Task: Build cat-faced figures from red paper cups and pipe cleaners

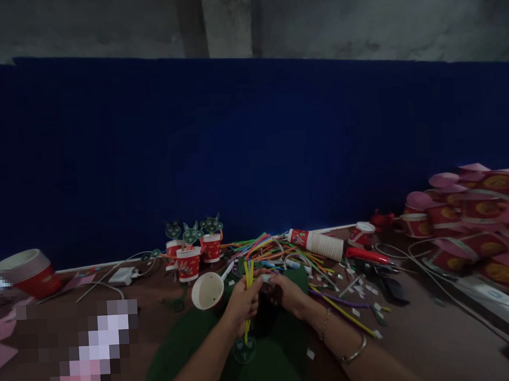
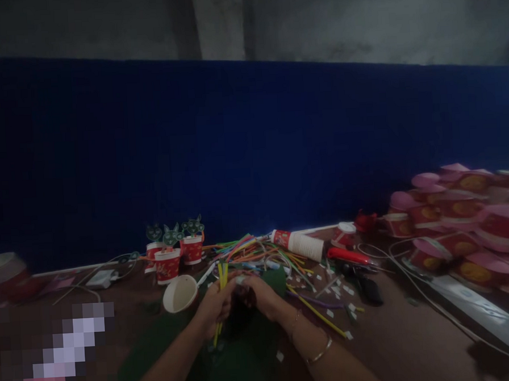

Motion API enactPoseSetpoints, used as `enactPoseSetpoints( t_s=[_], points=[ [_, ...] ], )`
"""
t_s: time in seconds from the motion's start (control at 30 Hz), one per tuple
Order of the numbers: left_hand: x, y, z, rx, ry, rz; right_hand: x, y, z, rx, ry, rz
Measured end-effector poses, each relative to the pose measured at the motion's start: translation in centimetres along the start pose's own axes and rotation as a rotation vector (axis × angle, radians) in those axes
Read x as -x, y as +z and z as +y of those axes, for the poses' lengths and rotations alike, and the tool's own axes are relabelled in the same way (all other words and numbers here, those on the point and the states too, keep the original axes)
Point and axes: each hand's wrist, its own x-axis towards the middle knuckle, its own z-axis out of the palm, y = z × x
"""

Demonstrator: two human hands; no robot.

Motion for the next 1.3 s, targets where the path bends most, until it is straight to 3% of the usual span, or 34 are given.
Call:
enactPoseSetpoints(
  t_s=[0.23, 0.6, 0.83, 0.93, 1.3],
  points=[
    [0.0, 0.0, 0.0, -0.029, -0.045, 0.041, 0.4, 0.8, -0.4, -0.014, 0.018, -0.115],
    [0.0, -0.1, -0.1, -0.005, -0.045, 0.010, 1.2, 1.5, -1.3, -0.029, 0.021, -0.114],
    [0.2, 0.1, 0.3, 0.029, -0.017, -0.025, 0.9, 0.9, -0.2, 0.017, -0.115, -0.087],
    [0.3, 0.0, 0.4, 0.046, -0.025, -0.017, 0.9, 0.7, -0.3, -0.046, -0.045, -0.148],
    [0.1, -0.1, 0.2, 0.000, -0.057, -0.033, 1.1, 1.2, -0.8, -0.013, 0.035, -0.077]
  ],
)
